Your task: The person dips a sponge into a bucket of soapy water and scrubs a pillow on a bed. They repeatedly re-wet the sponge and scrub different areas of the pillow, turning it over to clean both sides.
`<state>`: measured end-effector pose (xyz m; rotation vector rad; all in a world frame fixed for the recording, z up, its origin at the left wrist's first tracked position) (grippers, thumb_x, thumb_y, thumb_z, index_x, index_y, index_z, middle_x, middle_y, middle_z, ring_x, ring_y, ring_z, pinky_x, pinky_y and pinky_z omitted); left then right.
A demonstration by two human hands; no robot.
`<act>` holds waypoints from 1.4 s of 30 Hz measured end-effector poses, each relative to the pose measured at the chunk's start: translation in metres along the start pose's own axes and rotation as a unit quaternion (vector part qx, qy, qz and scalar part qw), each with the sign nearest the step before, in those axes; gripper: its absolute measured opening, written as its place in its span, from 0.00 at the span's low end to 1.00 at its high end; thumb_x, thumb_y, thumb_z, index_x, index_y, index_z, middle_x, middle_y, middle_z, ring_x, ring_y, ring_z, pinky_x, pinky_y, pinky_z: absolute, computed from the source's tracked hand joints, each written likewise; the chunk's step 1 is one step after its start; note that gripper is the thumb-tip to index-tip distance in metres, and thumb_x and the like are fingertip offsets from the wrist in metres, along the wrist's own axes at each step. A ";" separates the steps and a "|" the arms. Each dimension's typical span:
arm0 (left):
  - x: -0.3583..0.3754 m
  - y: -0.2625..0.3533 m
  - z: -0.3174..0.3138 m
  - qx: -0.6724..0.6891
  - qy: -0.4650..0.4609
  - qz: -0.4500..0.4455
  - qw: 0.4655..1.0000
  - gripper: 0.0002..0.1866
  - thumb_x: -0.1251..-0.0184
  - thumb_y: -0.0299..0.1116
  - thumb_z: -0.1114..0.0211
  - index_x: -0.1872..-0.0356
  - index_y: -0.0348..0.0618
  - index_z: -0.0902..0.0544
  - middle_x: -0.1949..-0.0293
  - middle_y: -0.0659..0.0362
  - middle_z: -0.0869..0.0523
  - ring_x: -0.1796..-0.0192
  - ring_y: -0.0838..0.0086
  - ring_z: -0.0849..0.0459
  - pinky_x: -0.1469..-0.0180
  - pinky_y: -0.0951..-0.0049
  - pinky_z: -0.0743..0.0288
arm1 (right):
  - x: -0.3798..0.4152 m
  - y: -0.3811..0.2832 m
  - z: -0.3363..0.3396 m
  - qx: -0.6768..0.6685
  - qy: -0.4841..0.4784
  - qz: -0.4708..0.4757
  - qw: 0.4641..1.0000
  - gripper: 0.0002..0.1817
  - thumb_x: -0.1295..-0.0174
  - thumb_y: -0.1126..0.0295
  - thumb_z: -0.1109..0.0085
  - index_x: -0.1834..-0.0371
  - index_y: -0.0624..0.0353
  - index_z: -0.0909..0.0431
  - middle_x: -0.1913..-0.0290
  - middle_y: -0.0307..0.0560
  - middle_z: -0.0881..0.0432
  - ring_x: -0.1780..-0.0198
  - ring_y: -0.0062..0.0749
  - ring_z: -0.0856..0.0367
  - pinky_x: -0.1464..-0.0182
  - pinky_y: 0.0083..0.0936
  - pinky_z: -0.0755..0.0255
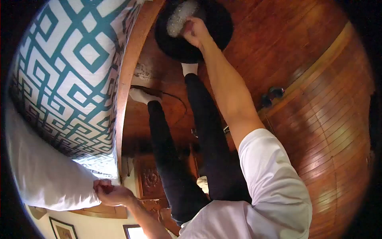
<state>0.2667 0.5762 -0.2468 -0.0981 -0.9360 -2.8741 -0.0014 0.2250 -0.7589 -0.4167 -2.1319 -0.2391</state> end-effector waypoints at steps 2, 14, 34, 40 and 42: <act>-0.021 -0.019 0.028 0.029 -0.107 0.046 0.993 0.12 0.33 0.35 0.42 0.65 0.34 0.21 0.72 0.54 0.22 0.70 0.73 0.24 0.66 0.73 0.29 | -0.001 -0.003 0.010 0.000 0.052 0.066 0.996 0.10 0.28 0.66 0.49 0.52 0.58 0.21 0.57 0.44 0.19 0.59 0.36 0.22 0.58 0.35 0.22; -0.099 -0.083 0.111 0.178 -0.068 0.273 0.943 0.29 0.21 0.49 0.46 0.35 0.32 0.26 0.41 0.46 0.17 0.44 0.57 0.16 0.45 0.56 0.17 | -0.028 -0.029 0.016 0.589 0.362 0.122 0.712 0.13 0.29 0.65 0.47 0.47 0.57 0.22 0.52 0.45 0.17 0.50 0.39 0.19 0.51 0.40 0.19; -0.178 -0.105 0.064 0.205 -0.073 0.176 0.960 0.28 0.21 0.48 0.46 0.34 0.33 0.28 0.40 0.47 0.18 0.43 0.57 0.17 0.44 0.55 0.18 | 0.100 -0.012 -0.068 0.112 0.037 0.153 0.981 0.19 0.25 0.69 0.55 0.35 0.61 0.29 0.39 0.47 0.21 0.39 0.40 0.21 0.35 0.41 0.26; -0.194 -0.096 0.045 0.225 -0.086 0.158 0.958 0.28 0.21 0.48 0.46 0.33 0.33 0.29 0.40 0.47 0.19 0.42 0.57 0.17 0.43 0.55 0.18 | 0.127 -0.020 -0.072 0.201 0.024 0.136 0.970 0.19 0.25 0.70 0.57 0.33 0.60 0.30 0.39 0.45 0.21 0.38 0.38 0.21 0.34 0.40 0.27; -0.196 -0.095 0.043 0.229 -0.087 0.154 0.957 0.28 0.21 0.48 0.46 0.33 0.33 0.29 0.40 0.47 0.19 0.42 0.57 0.17 0.43 0.55 0.18 | 0.136 -0.018 -0.071 0.216 0.034 0.154 0.964 0.19 0.24 0.71 0.57 0.34 0.60 0.29 0.39 0.44 0.21 0.39 0.36 0.21 0.34 0.39 0.27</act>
Point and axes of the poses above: each hand's wrist, its own x-axis away from the middle knuckle, its own z-axis out of the back of the hand, y = z × x, the point moved 7 cm from there along -x, towards the middle knuckle
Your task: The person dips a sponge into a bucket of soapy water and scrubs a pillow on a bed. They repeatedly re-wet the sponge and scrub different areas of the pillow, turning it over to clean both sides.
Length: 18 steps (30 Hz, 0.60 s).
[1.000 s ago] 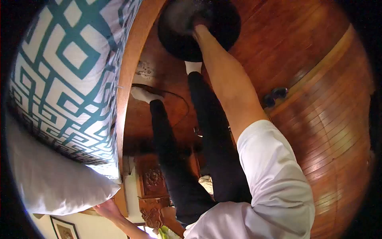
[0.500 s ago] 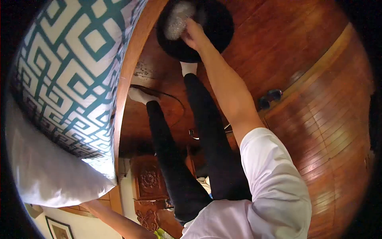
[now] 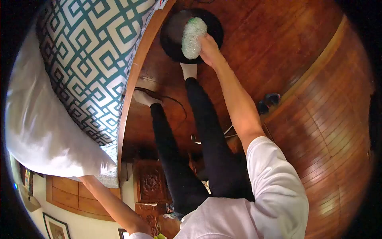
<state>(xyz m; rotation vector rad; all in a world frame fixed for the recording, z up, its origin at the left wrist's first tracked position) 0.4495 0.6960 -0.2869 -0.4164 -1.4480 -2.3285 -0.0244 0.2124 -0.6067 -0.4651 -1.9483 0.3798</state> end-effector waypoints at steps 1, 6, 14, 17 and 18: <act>0.000 0.001 -0.001 0.000 -0.001 0.000 1.000 0.28 0.21 0.48 0.46 0.33 0.33 0.29 0.40 0.47 0.19 0.42 0.57 0.17 0.43 0.55 0.18 | 0.005 0.000 0.001 -0.001 0.001 -0.002 1.000 0.19 0.24 0.71 0.57 0.34 0.60 0.29 0.39 0.44 0.21 0.39 0.36 0.21 0.34 0.39 0.27; -0.004 0.001 -0.004 0.006 -0.007 -0.008 1.000 0.28 0.21 0.47 0.46 0.32 0.34 0.29 0.40 0.48 0.19 0.42 0.57 0.17 0.43 0.55 0.18 | 0.004 -0.004 0.002 0.032 -0.008 0.017 0.999 0.19 0.28 0.72 0.50 0.36 0.65 0.28 0.44 0.48 0.18 0.44 0.36 0.18 0.40 0.35 0.24; -0.003 0.000 -0.006 0.010 -0.011 -0.012 1.000 0.28 0.21 0.47 0.47 0.32 0.34 0.30 0.39 0.48 0.19 0.42 0.57 0.17 0.42 0.55 0.18 | 0.005 -0.010 0.004 0.083 -0.002 0.024 0.996 0.19 0.28 0.71 0.49 0.36 0.64 0.27 0.45 0.45 0.17 0.47 0.33 0.18 0.41 0.33 0.24; -0.005 -0.005 -0.006 0.014 -0.013 -0.012 1.000 0.28 0.21 0.47 0.47 0.31 0.34 0.30 0.39 0.48 0.19 0.41 0.57 0.18 0.42 0.55 0.18 | -0.006 -0.005 0.014 0.090 -0.017 0.027 0.995 0.19 0.27 0.70 0.49 0.35 0.64 0.27 0.43 0.46 0.18 0.45 0.32 0.19 0.41 0.33 0.24; -0.005 -0.007 -0.005 0.018 -0.012 -0.011 1.000 0.28 0.21 0.47 0.47 0.31 0.34 0.30 0.39 0.48 0.20 0.41 0.57 0.18 0.42 0.55 0.18 | -0.007 -0.002 0.016 0.092 -0.024 0.029 0.995 0.20 0.27 0.70 0.49 0.34 0.64 0.27 0.43 0.45 0.18 0.45 0.32 0.20 0.41 0.33 0.24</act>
Point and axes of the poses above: each hand's wrist, its own x-axis away from the middle knuckle, its own z-axis out of the back of the hand, y = z × x, the point moved 7 cm from there along -x, towards the middle knuckle
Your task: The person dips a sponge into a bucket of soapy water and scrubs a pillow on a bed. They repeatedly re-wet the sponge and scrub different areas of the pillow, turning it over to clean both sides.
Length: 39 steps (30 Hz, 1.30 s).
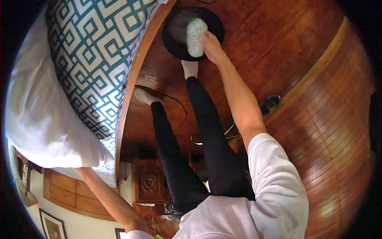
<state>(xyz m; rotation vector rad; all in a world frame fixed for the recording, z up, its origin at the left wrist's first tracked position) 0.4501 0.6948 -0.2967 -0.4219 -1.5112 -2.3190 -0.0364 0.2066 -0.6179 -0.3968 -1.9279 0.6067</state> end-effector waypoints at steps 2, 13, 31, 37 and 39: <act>0.002 -0.006 -0.001 0.009 -0.005 -0.001 1.000 0.28 0.21 0.47 0.47 0.31 0.34 0.31 0.39 0.48 0.20 0.41 0.57 0.18 0.42 0.55 0.18 | 0.016 0.001 0.008 0.005 0.002 -0.015 1.000 0.20 0.25 0.68 0.50 0.33 0.63 0.28 0.42 0.44 0.19 0.44 0.32 0.20 0.40 0.34 0.25; 0.153 0.058 -0.073 0.092 0.109 -0.135 0.981 0.42 0.29 0.36 0.30 0.24 0.35 0.47 0.31 0.47 0.31 0.32 0.61 0.30 0.29 0.59 0.36 | 0.264 -0.214 -0.269 0.151 -0.266 0.024 0.952 0.31 0.30 0.58 0.45 0.30 0.69 0.31 0.38 0.51 0.20 0.40 0.36 0.19 0.37 0.34 0.25; 0.041 0.073 -0.004 0.297 -0.028 0.082 0.951 0.40 0.34 0.38 0.26 0.31 0.31 0.41 0.39 0.44 0.24 0.38 0.61 0.24 0.36 0.61 0.28 | 0.316 -0.056 -0.740 0.852 -0.134 0.436 0.258 0.27 0.41 0.62 0.36 0.39 0.57 0.29 0.41 0.53 0.22 0.42 0.51 0.23 0.49 0.53 0.26; 0.040 0.060 0.003 0.398 -0.068 0.206 0.892 0.30 0.25 0.47 0.37 0.35 0.35 0.34 0.46 0.52 0.22 0.47 0.70 0.24 0.45 0.67 0.28 | 0.328 -0.045 -0.739 0.889 -0.082 0.372 0.254 0.38 0.38 0.59 0.37 0.24 0.53 0.39 0.40 0.59 0.23 0.44 0.57 0.23 0.52 0.52 0.23; 0.044 0.055 0.008 0.370 -0.047 0.237 0.897 0.27 0.22 0.50 0.42 0.39 0.35 0.30 0.50 0.54 0.22 0.52 0.73 0.25 0.48 0.70 0.29 | 0.322 -0.031 -0.735 0.856 -0.084 0.447 0.246 0.35 0.34 0.57 0.39 0.25 0.51 0.38 0.42 0.58 0.23 0.46 0.57 0.22 0.57 0.52 0.22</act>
Point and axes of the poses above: each hand's wrist, its own x-axis away from the middle knuckle, its own z-axis out of the back of the hand, y = z × x, the point moved 7 cm from there along -x, towards the middle knuckle
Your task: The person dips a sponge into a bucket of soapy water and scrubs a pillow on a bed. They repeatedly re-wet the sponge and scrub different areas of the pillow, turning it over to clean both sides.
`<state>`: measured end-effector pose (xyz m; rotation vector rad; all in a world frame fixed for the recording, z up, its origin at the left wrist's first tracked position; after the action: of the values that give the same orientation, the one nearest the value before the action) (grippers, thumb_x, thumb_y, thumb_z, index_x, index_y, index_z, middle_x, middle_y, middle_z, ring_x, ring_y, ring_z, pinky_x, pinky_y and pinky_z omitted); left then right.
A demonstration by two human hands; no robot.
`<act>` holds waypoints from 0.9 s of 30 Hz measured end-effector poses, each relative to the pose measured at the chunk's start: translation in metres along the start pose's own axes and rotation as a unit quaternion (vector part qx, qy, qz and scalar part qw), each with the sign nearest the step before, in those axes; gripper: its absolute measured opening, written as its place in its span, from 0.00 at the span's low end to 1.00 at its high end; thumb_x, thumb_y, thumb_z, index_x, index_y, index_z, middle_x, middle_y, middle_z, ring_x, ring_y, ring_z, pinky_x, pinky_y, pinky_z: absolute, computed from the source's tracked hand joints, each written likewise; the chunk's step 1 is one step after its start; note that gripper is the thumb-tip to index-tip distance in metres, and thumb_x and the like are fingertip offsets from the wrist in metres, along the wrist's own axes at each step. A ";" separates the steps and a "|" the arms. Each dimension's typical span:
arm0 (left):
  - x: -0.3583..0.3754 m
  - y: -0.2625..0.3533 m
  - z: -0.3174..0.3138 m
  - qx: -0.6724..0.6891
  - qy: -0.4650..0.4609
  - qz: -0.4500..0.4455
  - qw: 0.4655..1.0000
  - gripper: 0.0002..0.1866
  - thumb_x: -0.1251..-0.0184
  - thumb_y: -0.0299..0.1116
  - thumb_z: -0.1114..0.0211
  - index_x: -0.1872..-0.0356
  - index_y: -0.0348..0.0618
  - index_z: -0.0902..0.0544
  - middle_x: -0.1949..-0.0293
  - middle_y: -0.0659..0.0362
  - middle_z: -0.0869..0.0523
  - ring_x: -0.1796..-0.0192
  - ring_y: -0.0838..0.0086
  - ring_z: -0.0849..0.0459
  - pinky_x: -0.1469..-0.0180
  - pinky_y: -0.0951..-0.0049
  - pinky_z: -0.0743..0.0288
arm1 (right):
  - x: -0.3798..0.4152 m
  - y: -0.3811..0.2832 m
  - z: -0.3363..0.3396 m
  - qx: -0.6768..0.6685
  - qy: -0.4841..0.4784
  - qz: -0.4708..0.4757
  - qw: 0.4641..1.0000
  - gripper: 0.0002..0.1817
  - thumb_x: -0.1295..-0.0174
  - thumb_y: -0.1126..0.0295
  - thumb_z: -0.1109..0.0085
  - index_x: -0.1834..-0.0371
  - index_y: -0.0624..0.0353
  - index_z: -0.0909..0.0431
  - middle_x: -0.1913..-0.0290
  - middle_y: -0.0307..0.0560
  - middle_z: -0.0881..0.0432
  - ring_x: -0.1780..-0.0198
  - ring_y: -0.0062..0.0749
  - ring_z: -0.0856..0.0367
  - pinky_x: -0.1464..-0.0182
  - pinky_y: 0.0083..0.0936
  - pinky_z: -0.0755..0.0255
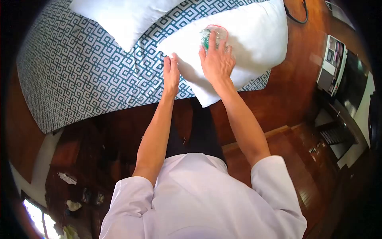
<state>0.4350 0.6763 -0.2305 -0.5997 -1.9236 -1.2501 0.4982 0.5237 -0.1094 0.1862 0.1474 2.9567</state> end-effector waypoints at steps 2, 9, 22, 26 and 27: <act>-0.014 0.004 0.001 -0.123 -0.031 -0.076 0.989 0.24 0.23 0.47 0.40 0.42 0.35 0.28 0.51 0.53 0.21 0.52 0.73 0.25 0.49 0.69 0.29 | -0.002 -0.002 -0.006 0.004 0.013 0.001 1.000 0.33 0.32 0.55 0.42 0.25 0.50 0.37 0.44 0.56 0.22 0.47 0.56 0.20 0.59 0.51 0.21; -0.026 0.010 -0.009 -0.002 -0.023 -0.097 0.995 0.25 0.22 0.38 0.41 0.34 0.37 0.40 0.44 0.52 0.24 0.44 0.68 0.25 0.40 0.66 0.29 | 0.004 -0.057 0.022 -0.104 -0.048 0.047 0.992 0.33 0.36 0.55 0.37 0.28 0.44 0.34 0.46 0.53 0.21 0.47 0.54 0.19 0.63 0.49 0.22; -0.023 0.031 -0.028 -0.271 0.115 -0.352 0.889 0.13 0.21 0.33 0.45 0.59 0.29 0.27 0.66 0.40 0.21 0.66 0.48 0.25 0.58 0.55 0.29 | -0.077 0.125 -0.099 0.243 -0.243 0.064 0.937 0.26 0.34 0.67 0.46 0.30 0.42 0.26 0.48 0.41 0.13 0.49 0.45 0.14 0.50 0.56 0.29; -0.025 0.033 -0.024 -0.378 0.165 -0.319 0.853 0.15 0.21 0.36 0.43 0.58 0.28 0.26 0.65 0.43 0.21 0.62 0.51 0.22 0.56 0.58 0.28 | -0.106 0.200 -0.025 0.224 -0.023 0.001 0.974 0.24 0.36 0.71 0.47 0.35 0.45 0.23 0.52 0.47 0.14 0.60 0.43 0.12 0.54 0.52 0.25; -0.023 0.028 -0.016 -0.345 0.171 -0.315 0.867 0.16 0.21 0.37 0.43 0.53 0.28 0.27 0.61 0.44 0.21 0.60 0.52 0.22 0.54 0.60 0.27 | -0.106 0.193 -0.010 0.191 0.019 -0.019 0.981 0.23 0.36 0.71 0.48 0.37 0.47 0.23 0.53 0.48 0.14 0.60 0.44 0.12 0.57 0.50 0.24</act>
<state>0.4744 0.6730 -0.2296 -0.0361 -1.3637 -2.3285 0.5679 0.3149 -0.1103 0.1725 0.7166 2.8648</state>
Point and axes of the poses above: each hand's wrist, its own x-axis away from the middle knuckle, its own z-axis out of the back of the hand, y = z × x, the point moved 7 cm from there along -x, towards the middle knuckle
